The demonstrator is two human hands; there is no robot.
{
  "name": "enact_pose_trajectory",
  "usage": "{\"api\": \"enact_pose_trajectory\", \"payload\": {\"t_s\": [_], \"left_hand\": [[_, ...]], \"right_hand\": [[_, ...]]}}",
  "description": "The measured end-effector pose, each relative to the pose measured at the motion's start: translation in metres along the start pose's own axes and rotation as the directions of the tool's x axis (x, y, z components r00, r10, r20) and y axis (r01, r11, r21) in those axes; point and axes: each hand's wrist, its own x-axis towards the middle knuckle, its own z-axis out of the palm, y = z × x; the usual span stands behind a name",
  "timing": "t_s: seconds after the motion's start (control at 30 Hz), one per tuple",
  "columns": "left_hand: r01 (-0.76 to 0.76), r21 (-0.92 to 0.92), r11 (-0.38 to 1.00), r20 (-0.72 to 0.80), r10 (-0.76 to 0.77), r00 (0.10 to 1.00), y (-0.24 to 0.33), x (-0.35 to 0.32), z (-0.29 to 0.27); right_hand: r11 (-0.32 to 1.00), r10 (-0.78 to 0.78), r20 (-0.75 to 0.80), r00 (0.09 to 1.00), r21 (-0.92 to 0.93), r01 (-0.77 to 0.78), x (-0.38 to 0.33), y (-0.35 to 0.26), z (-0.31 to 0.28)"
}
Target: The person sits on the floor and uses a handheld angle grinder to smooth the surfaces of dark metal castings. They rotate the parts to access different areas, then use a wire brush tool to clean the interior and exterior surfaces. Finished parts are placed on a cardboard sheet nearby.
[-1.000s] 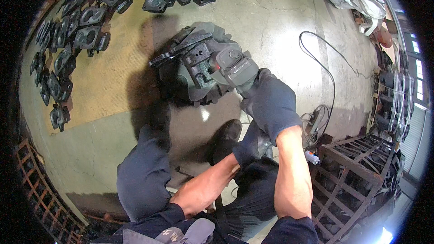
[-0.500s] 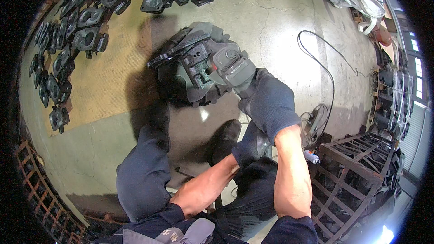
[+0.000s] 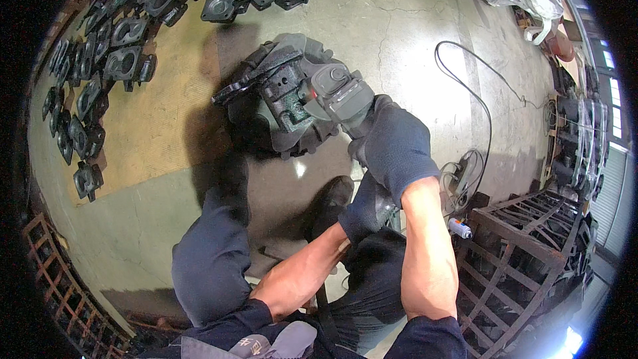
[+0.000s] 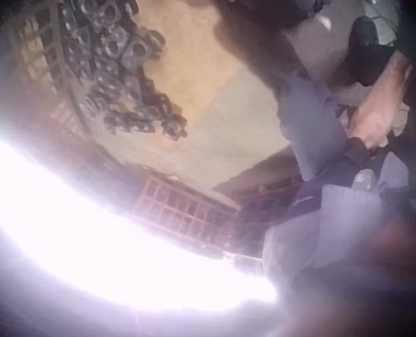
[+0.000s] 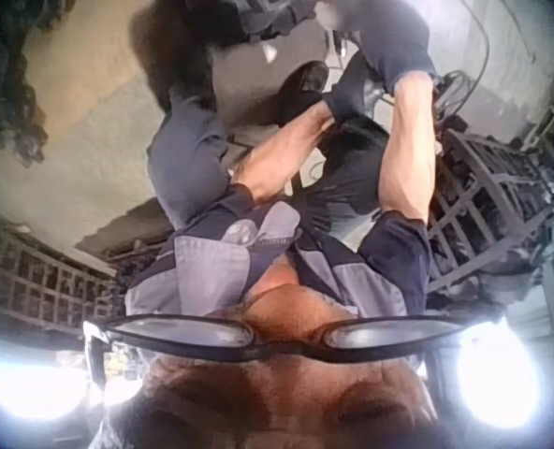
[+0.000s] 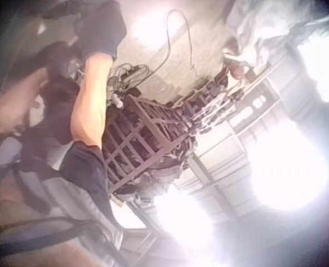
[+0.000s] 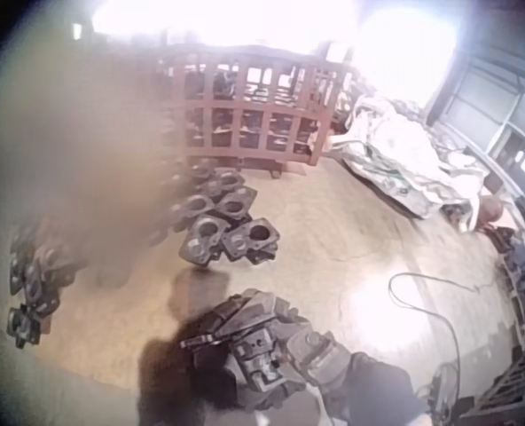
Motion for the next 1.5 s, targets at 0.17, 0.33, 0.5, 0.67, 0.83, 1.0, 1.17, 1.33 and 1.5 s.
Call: {"api": "enact_pose_trajectory", "payload": {"t_s": [0.17,0.33,0.5,0.67,0.83,1.0,1.17,1.33,1.5], "left_hand": [[-0.070,0.294,0.953,-0.004,0.075,0.997,-0.008,0.000,-0.008],[0.054,0.237,0.970,-0.040,-0.045,0.998,-0.001,-0.002,-0.008],[0.111,0.038,0.993,-0.078,-0.108,0.991,0.018,-0.007,0.009],[0.069,0.020,0.997,-0.031,-0.069,0.997,0.004,-0.011,0.007],[0.092,0.043,0.995,-0.082,-0.088,0.993,-0.001,-0.010,0.002],[-0.132,0.322,0.937,0.047,0.124,0.991,0.003,-0.009,0.004],[-0.047,0.056,0.997,0.033,0.045,0.998,0.000,-0.007,0.000],[-0.018,0.052,0.998,-0.003,0.018,1.000,0.000,-0.009,0.006],[0.106,-0.054,0.993,-0.084,-0.111,0.990,0.009,-0.008,0.010]], "right_hand": [[0.999,-0.001,0.002,1.000,0.034,0.001,0.002,0.000,0.001],[0.998,0.008,0.007,1.000,0.066,-0.009,-0.003,-0.005,-0.005],[0.999,-0.023,-0.025,0.999,0.025,0.024,-0.003,-0.002,0.000],[0.998,-0.045,-0.038,0.998,0.033,0.047,-0.008,0.000,-0.001],[0.998,-0.055,-0.009,0.998,0.029,0.055,-0.008,-0.002,0.001],[0.998,-0.061,-0.043,0.997,-0.004,0.061,-0.003,0.002,0.003],[1.000,-0.016,-0.020,1.000,0.009,0.016,-0.001,-0.005,-0.006],[0.999,-0.020,-0.011,1.000,0.036,0.020,-0.006,-0.001,-0.004],[1.000,-0.021,0.005,1.000,0.006,0.021,-0.006,0.001,-0.001]]}}
